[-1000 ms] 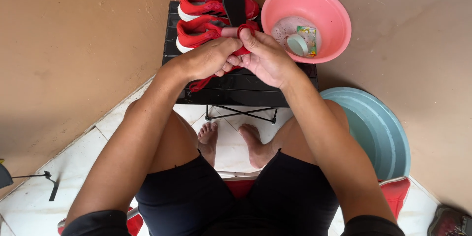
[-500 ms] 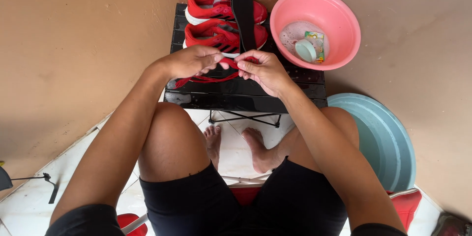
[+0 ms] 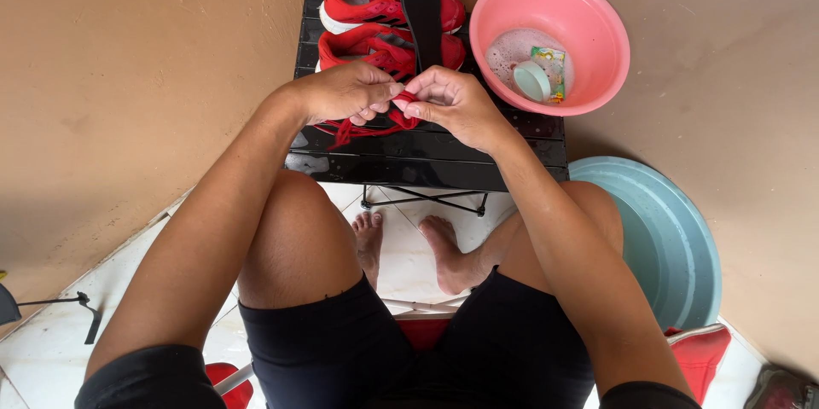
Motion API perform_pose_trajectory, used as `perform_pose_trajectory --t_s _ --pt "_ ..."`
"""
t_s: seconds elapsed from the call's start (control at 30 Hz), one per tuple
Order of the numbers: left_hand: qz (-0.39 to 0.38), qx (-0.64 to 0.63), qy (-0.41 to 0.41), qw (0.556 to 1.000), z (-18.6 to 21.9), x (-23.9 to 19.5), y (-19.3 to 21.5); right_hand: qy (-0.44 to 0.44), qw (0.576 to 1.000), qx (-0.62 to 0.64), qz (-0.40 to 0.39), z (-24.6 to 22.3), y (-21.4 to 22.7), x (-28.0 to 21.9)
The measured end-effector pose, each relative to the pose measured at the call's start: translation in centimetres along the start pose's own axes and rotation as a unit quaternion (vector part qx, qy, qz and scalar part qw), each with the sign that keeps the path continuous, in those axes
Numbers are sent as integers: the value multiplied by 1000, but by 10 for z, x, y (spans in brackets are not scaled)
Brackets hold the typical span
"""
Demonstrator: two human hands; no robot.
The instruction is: The person unties red shoelaces from a pair of red sneakers, scrubs them with a brush and soapy water on a small table, then rinses them with clean water from a cup. The cleaned laces are held in hand at the end.
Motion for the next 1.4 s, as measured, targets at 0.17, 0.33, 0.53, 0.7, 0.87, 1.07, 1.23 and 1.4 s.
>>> perform_pose_trajectory --t_s 0.17,0.33,0.53,0.7,0.87,1.07,1.23,1.4 --pt "21 15 6 1000 -6 -4 5 15 999 40 8 -6 -1 -1" --pt "34 128 25 991 -52 -29 22 -12 997 -70 37 64 48 4" --pt "182 250 -28 951 -180 -20 32 -24 945 -314 87 158 59 9" --pt "268 485 -98 827 -199 -21 19 139 780 -611 5 171 43 -2" --pt "264 503 -85 818 -198 -37 10 166 753 -635 -32 159 20 -15" --pt "293 488 -173 804 -211 -44 11 170 751 -637 -28 183 38 -12" --pt "342 451 -207 798 -195 -40 -9 48 764 -643 -13 173 51 -28" --pt "286 391 -236 843 -194 6 -19 -45 741 -670 0 167 73 -40"
Point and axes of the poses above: each hand's wrist, its own x-axis towards the middle knuckle, its own y-axis out of the back of the hand, z = x × y, the point moved 5 cm from there along x, towards the middle knuckle, and after that the axes turned 14 degrees about x, right-handed, at the moved point
